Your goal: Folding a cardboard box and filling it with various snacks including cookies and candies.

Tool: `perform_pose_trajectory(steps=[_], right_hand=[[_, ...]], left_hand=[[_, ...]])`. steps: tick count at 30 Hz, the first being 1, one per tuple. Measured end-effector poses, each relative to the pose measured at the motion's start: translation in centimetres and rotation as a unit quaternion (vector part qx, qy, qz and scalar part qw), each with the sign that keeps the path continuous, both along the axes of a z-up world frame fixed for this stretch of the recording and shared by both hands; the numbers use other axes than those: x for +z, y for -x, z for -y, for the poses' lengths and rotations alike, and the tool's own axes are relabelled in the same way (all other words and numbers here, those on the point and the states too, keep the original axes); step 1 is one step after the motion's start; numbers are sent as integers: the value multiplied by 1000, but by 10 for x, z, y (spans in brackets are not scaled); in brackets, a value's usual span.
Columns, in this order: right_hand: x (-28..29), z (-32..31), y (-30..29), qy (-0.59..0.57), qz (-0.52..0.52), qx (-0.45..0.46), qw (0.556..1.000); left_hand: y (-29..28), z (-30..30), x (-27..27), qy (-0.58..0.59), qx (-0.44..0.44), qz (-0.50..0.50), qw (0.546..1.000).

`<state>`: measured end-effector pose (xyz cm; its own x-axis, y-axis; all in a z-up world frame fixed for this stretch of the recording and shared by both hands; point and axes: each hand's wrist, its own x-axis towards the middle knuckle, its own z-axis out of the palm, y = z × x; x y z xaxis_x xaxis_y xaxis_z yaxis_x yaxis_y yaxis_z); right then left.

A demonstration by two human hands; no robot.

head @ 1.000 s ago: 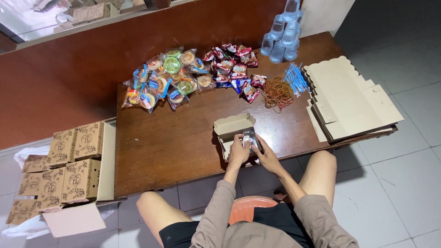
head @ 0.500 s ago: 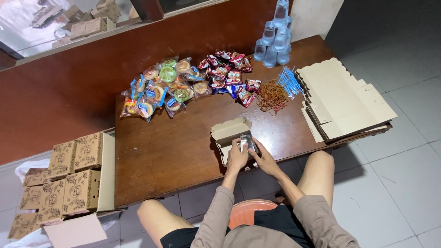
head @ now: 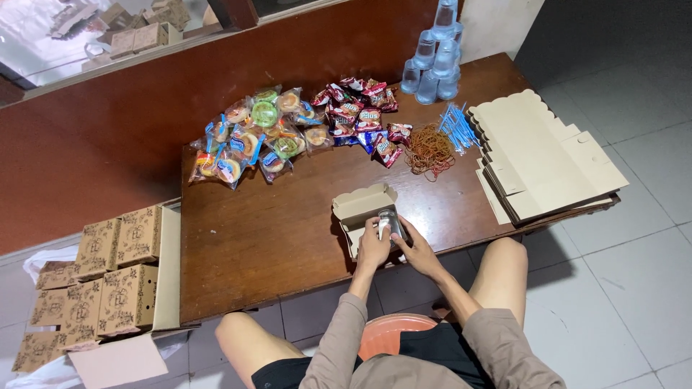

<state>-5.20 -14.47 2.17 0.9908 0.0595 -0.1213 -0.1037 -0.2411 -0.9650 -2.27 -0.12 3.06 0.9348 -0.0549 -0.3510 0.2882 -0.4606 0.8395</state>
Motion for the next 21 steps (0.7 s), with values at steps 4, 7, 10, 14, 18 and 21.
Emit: perform_pose_trajectory(steps=[4,7,10,14,18,21], right_hand=[[5,-3,3,7,-7,1,1000],[13,-7,4,8,-8,-3,1000],[20,-9,5,9,-8,-8,1000],[34,-16,9,16,-8,-9,1000],[12,-12,2,6,-11,-10,1000],[1,-3,-4,-5,-50,2,999]], left_hand=[[3,-1,7,1,4,-2,1000],[5,-2,16,8,0,2,1000],[10,-2,27,3,-28,-23,999],[5,-6,24,10,-69,-23,997],[3,-18,17,11,-108,-22,994],[6,-37,37,36,-71,56,995]])
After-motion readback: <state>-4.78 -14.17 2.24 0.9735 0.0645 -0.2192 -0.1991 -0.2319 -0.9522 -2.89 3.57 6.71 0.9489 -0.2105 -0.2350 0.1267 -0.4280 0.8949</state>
